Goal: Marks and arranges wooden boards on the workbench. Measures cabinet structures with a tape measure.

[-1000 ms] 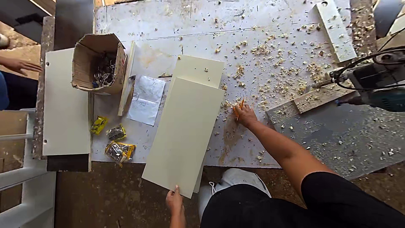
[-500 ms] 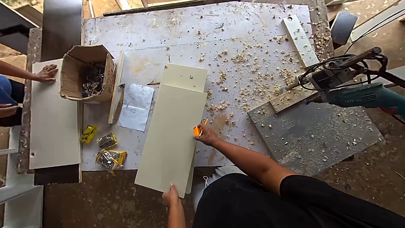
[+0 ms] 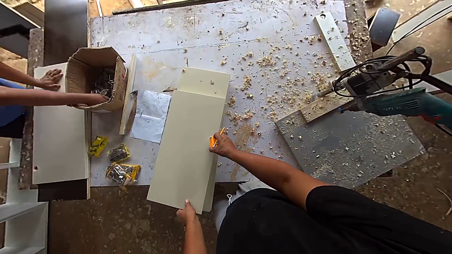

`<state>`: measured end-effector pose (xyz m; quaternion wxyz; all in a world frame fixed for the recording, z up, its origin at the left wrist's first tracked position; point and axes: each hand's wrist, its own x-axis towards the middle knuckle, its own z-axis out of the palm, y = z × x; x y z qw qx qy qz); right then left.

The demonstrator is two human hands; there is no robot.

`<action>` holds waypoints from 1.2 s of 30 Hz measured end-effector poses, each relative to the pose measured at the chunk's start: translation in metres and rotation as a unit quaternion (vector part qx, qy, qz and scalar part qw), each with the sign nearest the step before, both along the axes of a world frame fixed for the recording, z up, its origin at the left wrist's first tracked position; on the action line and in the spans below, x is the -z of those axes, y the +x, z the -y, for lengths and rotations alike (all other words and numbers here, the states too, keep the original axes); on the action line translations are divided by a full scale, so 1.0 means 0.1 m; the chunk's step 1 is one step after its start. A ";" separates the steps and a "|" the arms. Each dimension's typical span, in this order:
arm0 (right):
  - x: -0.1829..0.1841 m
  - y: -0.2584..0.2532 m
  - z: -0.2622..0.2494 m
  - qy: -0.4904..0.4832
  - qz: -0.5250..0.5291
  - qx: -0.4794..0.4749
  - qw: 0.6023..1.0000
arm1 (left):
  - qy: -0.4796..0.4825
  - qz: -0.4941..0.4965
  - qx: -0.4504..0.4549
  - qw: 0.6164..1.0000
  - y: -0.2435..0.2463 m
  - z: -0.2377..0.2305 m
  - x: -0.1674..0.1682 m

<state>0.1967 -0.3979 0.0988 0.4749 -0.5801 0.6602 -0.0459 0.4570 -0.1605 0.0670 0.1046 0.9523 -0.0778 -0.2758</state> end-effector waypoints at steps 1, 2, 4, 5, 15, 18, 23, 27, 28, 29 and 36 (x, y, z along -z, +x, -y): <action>0.01 0.00 0.00 -0.004 -0.001 -0.006 1.000 | 0.001 0.006 0.007 1.000 0.01 0.00 0.01; 0.01 0.01 0.01 -0.007 -0.002 -0.015 1.000 | -0.001 0.011 0.013 1.000 0.03 0.01 0.03; 0.02 0.02 0.02 -0.011 0.001 -0.037 0.999 | -0.005 0.011 0.023 1.000 0.04 0.02 0.01; 0.03 0.01 0.03 -0.014 0.004 -0.053 0.998 | -0.007 0.011 0.021 1.000 0.04 0.02 0.01; 0.24 -0.97 1.11 -0.075 0.113 0.167 0.977 | -0.051 0.017 -0.041 0.998 0.09 -0.07 0.09; 0.19 -1.14 1.51 -0.074 0.177 0.128 0.973 | -0.063 0.007 -0.033 0.997 0.14 -0.05 0.08; 0.25 -1.09 1.85 -0.027 0.206 0.036 0.978 | -0.072 0.001 -0.045 0.996 0.15 0.03 0.03; 0.24 -1.02 1.80 -0.023 0.220 0.085 0.971 | -0.056 -0.001 -0.061 0.997 0.17 0.05 0.03; 0.27 -1.03 1.75 -0.045 0.222 0.122 0.966 | -0.056 0.008 -0.069 0.996 0.16 0.06 0.04; 0.31 -1.03 1.69 -0.075 0.217 0.160 0.960 | -0.059 0.028 -0.077 0.995 0.15 0.07 0.03; -0.04 -0.78 0.09 -0.018 0.181 -0.236 0.955 | -0.240 -0.236 0.076 0.939 -0.72 0.07 -0.49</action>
